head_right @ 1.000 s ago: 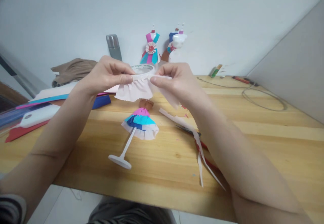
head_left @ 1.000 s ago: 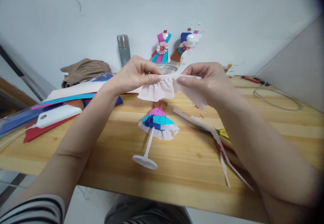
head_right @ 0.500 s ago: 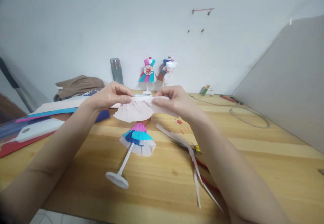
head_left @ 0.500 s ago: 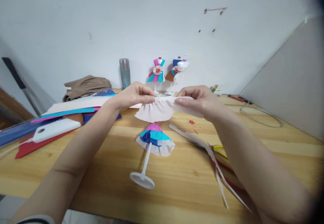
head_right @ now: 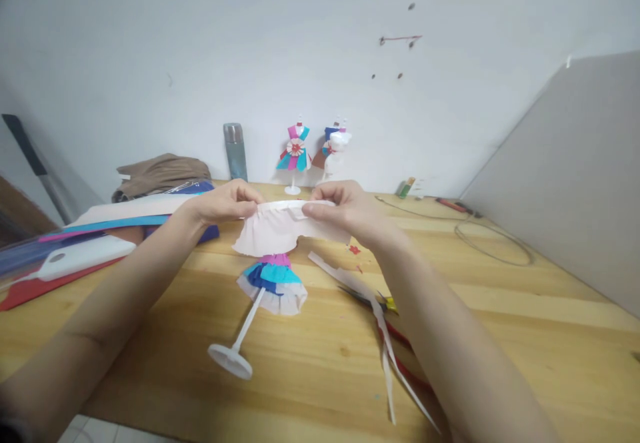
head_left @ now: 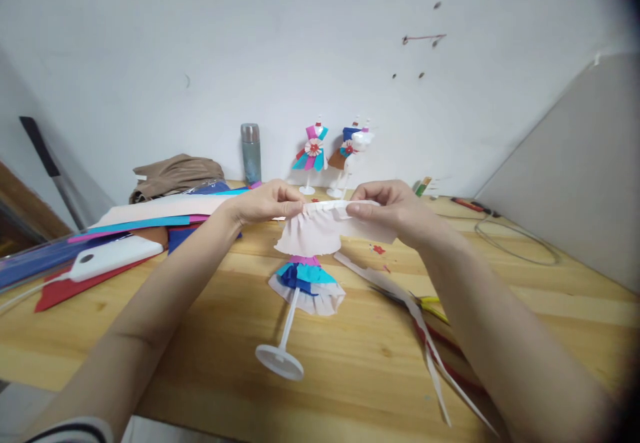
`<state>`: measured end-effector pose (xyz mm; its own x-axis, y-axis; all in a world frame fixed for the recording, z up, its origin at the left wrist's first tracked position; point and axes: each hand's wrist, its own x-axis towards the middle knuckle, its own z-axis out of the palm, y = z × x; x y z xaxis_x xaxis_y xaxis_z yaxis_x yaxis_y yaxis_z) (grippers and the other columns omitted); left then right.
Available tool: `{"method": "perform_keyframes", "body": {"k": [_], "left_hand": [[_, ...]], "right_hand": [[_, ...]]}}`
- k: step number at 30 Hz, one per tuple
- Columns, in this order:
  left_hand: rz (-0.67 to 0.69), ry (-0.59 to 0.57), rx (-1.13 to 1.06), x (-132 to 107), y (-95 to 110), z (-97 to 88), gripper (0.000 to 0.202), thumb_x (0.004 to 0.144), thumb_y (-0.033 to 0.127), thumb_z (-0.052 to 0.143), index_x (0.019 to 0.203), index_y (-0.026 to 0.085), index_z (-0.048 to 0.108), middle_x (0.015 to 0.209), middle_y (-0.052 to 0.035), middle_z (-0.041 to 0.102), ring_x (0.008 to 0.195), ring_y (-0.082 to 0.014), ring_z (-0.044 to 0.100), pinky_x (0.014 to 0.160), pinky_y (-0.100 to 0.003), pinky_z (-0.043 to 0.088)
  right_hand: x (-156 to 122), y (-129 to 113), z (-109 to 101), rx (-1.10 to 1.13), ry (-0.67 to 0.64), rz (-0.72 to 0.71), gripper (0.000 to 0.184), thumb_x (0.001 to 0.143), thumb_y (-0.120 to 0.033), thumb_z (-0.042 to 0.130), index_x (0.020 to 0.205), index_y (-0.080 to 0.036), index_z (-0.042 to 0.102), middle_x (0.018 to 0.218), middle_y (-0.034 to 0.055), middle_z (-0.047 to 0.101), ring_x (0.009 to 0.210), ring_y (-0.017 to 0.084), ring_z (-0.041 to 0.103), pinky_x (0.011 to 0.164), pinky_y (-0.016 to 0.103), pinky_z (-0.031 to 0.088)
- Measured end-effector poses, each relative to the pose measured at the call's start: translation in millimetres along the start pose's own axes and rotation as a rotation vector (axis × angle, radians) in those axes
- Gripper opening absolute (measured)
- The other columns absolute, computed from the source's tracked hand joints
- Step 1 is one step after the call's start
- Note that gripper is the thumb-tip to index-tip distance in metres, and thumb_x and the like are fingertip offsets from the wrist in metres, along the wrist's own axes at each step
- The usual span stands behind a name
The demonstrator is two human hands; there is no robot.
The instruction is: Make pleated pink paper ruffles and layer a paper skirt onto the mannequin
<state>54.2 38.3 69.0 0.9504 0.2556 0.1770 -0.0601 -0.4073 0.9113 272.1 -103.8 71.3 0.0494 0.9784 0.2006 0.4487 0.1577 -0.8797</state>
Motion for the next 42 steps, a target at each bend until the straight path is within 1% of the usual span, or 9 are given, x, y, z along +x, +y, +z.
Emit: {"method": "perform_keyframes", "body": {"k": [4, 7, 13, 17, 20, 29, 33, 39, 42], "left_hand": [[0.005, -0.034, -0.079, 0.3, -6.3, -0.2, 0.063, 0.062, 0.073, 0.073, 0.067, 0.01, 0.07, 0.064, -0.0101, 0.067, 0.058, -0.0163, 0.059, 0.054, -0.027, 0.045], [-0.005, -0.063, -0.191, -0.4, -6.6, -1.8, 0.071, 0.062, 0.081, 0.066, 0.073, 0.011, 0.074, 0.074, -0.0153, 0.071, 0.067, -0.0224, 0.065, 0.064, -0.033, 0.052], [-0.015, -0.06, -0.205, -0.7, -6.0, -4.5, 0.072, 0.076, 0.081, 0.051, 0.067, 0.012, 0.072, 0.064, -0.0114, 0.065, 0.061, -0.0182, 0.059, 0.068, -0.035, 0.051], [0.069, -0.01, -0.037, -0.4, -8.3, -6.2, 0.055, 0.074, 0.065, 0.068, 0.054, 0.015, 0.062, 0.056, -0.0033, 0.054, 0.057, -0.0136, 0.049, 0.059, -0.029, 0.043], [0.128, -0.03, 0.095, -1.4, -9.9, -11.1, 0.048, 0.078, 0.053, 0.069, 0.049, 0.016, 0.056, 0.055, -0.0008, 0.05, 0.059, -0.0126, 0.046, 0.06, -0.028, 0.04], [0.115, 0.02, 0.054, -0.2, -10.5, -14.2, 0.035, 0.073, 0.046, 0.077, 0.069, 0.011, 0.073, 0.071, -0.0063, 0.067, 0.076, -0.0163, 0.06, 0.076, -0.029, 0.047], [0.149, 0.055, 0.054, 0.5, -9.5, -13.2, 0.036, 0.072, 0.046, 0.079, 0.071, 0.011, 0.076, 0.073, -0.007, 0.068, 0.076, -0.0156, 0.06, 0.074, -0.028, 0.047], [0.198, 0.076, 0.068, 1.6, -9.6, -14.1, 0.027, 0.074, 0.039, 0.079, 0.074, 0.012, 0.078, 0.075, -0.0077, 0.069, 0.075, -0.0147, 0.06, 0.071, -0.026, 0.047], [0.233, 0.073, 0.058, 1.9, -10.9, -14.6, 0.022, 0.076, 0.035, 0.078, 0.076, 0.013, 0.079, 0.075, -0.0073, 0.069, 0.075, -0.0143, 0.06, 0.071, -0.026, 0.048]], "right_hand": [[1.1, 2.9, -0.6, 0.002, 0.003, -0.017, 0.032, 0.072, -0.047, 0.073, 0.065, -0.019, 0.06, 0.052, -0.0034, 0.052, 0.042, 0.009, 0.043, 0.039, 0.022, 0.026], [3.5, 7.7, -2.5, 0.008, 0.02, -0.014, 0.031, 0.071, -0.047, 0.074, 0.066, -0.019, 0.061, 0.053, -0.0038, 0.053, 0.043, 0.009, 0.043, 0.039, 0.022, 0.026], [7.1, 12.7, -2.6, -0.007, 0.045, 0.001, 0.031, 0.071, -0.047, 0.074, 0.066, -0.019, 0.061, 0.054, -0.0036, 0.053, 0.045, 0.009, 0.044, 0.04, 0.022, 0.028], [5.6, 7.9, 0.1, 0.005, 0.019, 0.012, 0.031, 0.071, -0.047, 0.074, 0.066, -0.019, 0.06, 0.054, -0.0035, 0.053, 0.044, 0.009, 0.043, 0.04, 0.021, 0.027], [2.1, 2.1, -0.3, 0.043, -0.008, 0.022, 0.031, 0.069, -0.047, 0.074, 0.065, -0.02, 0.06, 0.052, -0.0039, 0.052, 0.042, 0.008, 0.041, 0.038, 0.022, 0.025], [-4.7, -8.7, 1.1, -0.094, -0.081, 0.075, 0.025, 0.07, -0.043, 0.072, 0.072, -0.018, 0.068, 0.061, 0.0001, 0.061, 0.05, 0.011, 0.05, 0.044, 0.023, 0.035], [-5.6, -10.9, 4.0, -0.171, -0.008, 0.076, 0.025, 0.069, -0.043, 0.072, 0.071, -0.018, 0.068, 0.061, 0.0009, 0.062, 0.051, 0.012, 0.052, 0.046, 0.024, 0.035], [-6.2, -11.4, 9.0, -0.062, -0.073, 0.015, 0.023, 0.069, -0.041, 0.071, 0.07, -0.019, 0.065, 0.061, -0.0003, 0.06, 0.052, 0.012, 0.053, 0.047, 0.024, 0.037], [-7.1, -13.0, 11.4, -0.056, -0.041, -0.021, 0.022, 0.069, -0.039, 0.071, 0.069, -0.019, 0.063, 0.061, -0.0008, 0.059, 0.052, 0.012, 0.053, 0.047, 0.024, 0.037]]}}
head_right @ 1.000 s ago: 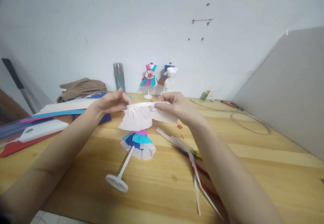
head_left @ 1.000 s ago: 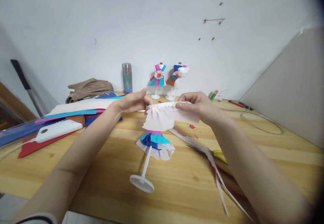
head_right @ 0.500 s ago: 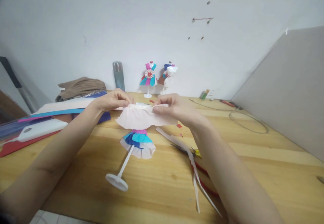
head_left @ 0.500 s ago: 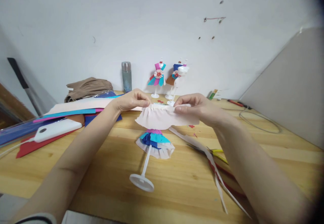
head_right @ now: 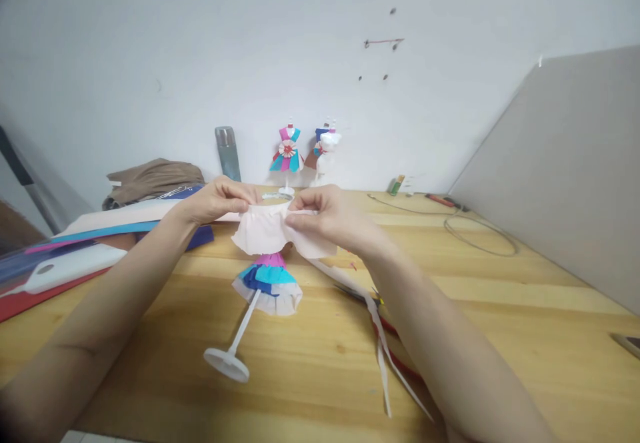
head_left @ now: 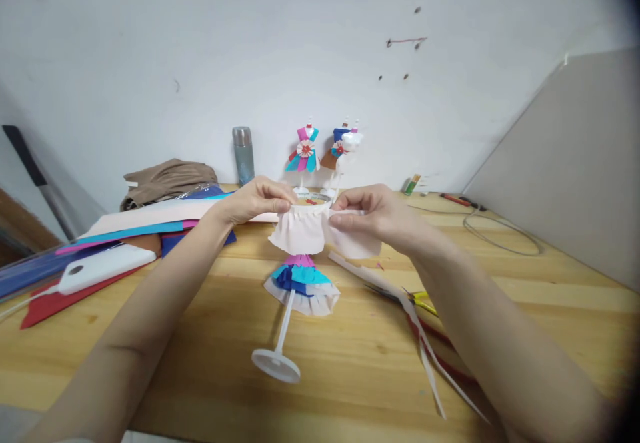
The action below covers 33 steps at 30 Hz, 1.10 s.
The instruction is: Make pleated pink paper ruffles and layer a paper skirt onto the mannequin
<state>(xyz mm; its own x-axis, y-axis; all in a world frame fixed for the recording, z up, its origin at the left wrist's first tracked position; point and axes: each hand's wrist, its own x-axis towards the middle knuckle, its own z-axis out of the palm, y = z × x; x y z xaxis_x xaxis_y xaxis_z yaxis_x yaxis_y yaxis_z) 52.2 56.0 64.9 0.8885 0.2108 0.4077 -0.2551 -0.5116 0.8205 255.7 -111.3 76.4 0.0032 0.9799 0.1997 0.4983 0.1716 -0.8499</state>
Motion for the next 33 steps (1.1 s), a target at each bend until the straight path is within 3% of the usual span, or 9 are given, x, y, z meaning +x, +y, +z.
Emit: {"method": "perform_keyframes", "body": {"k": [6, 13, 29, 33], "left_hand": [[0.026, 0.014, -0.01, -1.5, 1.4, 0.3, 0.022, 0.076, 0.036, 0.079, 0.076, 0.014, 0.08, 0.076, -0.0077, 0.07, 0.075, -0.0149, 0.061, 0.073, -0.028, 0.049], [0.041, -0.019, -0.004, -1.0, 3.5, 1.5, 0.023, 0.077, 0.037, 0.078, 0.078, 0.015, 0.08, 0.078, -0.0089, 0.071, 0.077, -0.0162, 0.062, 0.076, -0.03, 0.05], [0.061, -0.063, 0.028, -1.6, 5.8, 2.1, 0.023, 0.078, 0.038, 0.077, 0.076, 0.015, 0.079, 0.077, -0.01, 0.071, 0.08, -0.0182, 0.063, 0.079, -0.034, 0.051], [0.083, -0.129, 0.06, -0.7, 9.9, 3.0, 0.025, 0.077, 0.04, 0.077, 0.075, 0.015, 0.079, 0.077, -0.0111, 0.072, 0.081, -0.0196, 0.065, 0.082, -0.037, 0.052]], "right_hand": [[-1.3, -2.7, 2.2, -0.044, 0.145, -0.054, 0.022, 0.068, -0.04, 0.07, 0.066, -0.02, 0.061, 0.059, -0.0009, 0.058, 0.051, 0.013, 0.051, 0.048, 0.026, 0.037], [1.8, -0.9, 3.5, -0.088, 0.199, -0.065, 0.022, 0.065, -0.039, 0.071, 0.065, -0.019, 0.061, 0.062, 0.0, 0.059, 0.054, 0.013, 0.051, 0.05, 0.026, 0.038], [5.1, 3.1, 3.0, -0.081, 0.157, -0.028, 0.027, 0.062, -0.037, 0.074, 0.064, -0.019, 0.053, 0.059, -0.0035, 0.054, 0.052, 0.01, 0.046, 0.048, 0.023, 0.034], [5.4, 4.9, 1.4, 0.057, 0.072, 0.051, 0.04, 0.057, -0.032, 0.079, 0.089, -0.021, 0.059, 0.063, -0.0049, 0.059, 0.052, 0.012, 0.052, 0.047, 0.023, 0.036]]}}
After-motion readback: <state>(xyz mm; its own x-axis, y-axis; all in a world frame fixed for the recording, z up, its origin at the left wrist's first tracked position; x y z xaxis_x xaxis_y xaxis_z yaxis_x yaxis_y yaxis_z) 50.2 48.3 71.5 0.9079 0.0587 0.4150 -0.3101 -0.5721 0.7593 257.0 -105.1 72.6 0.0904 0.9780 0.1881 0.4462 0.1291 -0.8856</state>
